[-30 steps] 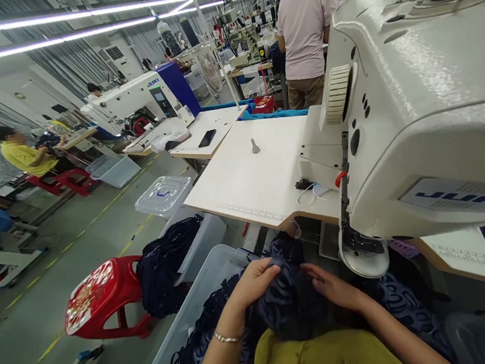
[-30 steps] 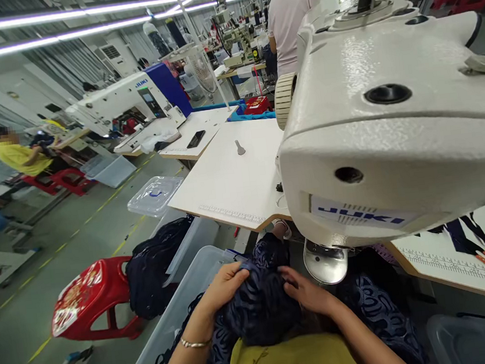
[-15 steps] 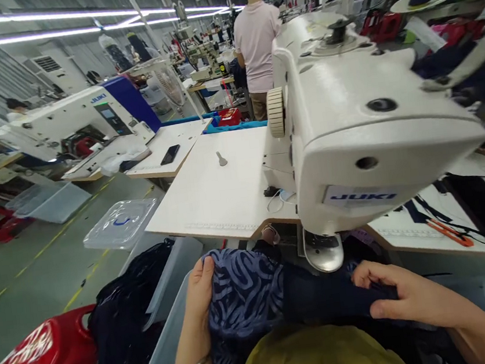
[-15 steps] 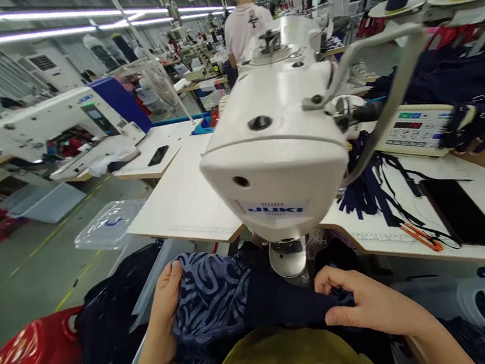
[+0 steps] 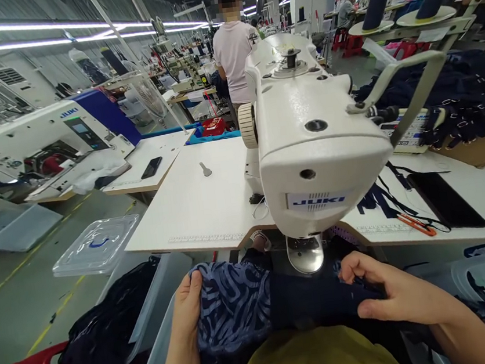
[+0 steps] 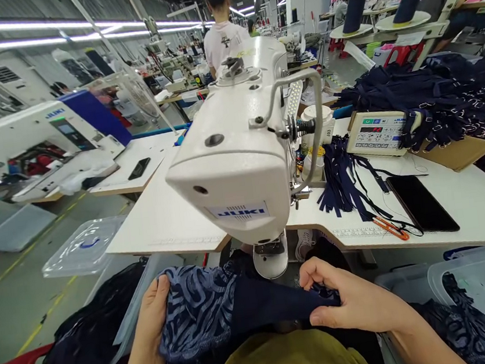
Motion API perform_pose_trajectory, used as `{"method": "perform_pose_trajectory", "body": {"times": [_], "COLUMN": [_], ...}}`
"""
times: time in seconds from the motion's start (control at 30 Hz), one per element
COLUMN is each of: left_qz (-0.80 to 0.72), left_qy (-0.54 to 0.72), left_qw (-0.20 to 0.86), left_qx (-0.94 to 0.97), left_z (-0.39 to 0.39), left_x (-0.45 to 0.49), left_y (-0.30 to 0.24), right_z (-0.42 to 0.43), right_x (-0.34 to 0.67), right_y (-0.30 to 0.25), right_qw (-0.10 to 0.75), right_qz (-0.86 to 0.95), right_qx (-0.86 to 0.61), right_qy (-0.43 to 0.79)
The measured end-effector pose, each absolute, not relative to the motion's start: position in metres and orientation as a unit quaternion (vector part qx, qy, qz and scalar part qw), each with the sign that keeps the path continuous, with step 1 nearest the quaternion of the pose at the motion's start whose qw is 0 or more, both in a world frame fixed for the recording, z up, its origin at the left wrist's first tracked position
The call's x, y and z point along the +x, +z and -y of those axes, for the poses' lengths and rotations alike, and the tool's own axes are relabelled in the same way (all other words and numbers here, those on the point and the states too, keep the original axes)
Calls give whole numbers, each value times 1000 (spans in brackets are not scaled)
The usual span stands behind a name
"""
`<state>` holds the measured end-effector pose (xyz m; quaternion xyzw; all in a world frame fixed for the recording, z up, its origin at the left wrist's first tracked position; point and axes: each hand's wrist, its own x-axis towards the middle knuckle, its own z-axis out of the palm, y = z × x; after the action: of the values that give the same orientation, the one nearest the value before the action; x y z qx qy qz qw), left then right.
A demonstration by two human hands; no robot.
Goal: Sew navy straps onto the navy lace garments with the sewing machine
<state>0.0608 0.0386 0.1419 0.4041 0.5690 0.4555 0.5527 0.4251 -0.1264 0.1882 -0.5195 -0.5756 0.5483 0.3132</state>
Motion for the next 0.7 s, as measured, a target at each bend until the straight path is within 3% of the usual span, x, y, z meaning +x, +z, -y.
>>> {"method": "perform_pose_trajectory", "body": {"times": [0.27, 0.4, 0.53, 0.63, 0.7], "left_qz": [-566, -560, -574, -599, -619], "left_qy": [408, 334, 238, 186, 160], "left_qw": [498, 444, 391, 366, 355], "left_qx": [515, 615, 679, 687, 682], "left_z": [-40, -48, -50, -49, -48], "left_x": [46, 39, 61, 86, 94], "left_y": [146, 139, 98, 50, 20], "right_z": [123, 114, 97, 86, 85], "right_x": [421, 419, 423, 429, 437], "right_y": [186, 167, 98, 30, -5], "right_qw": [287, 226, 181, 194, 187], "right_qz": [592, 620, 619, 646, 646], "right_qx": [-531, -547, -608, -676, -689], "right_qy": [534, 514, 463, 297, 269]}}
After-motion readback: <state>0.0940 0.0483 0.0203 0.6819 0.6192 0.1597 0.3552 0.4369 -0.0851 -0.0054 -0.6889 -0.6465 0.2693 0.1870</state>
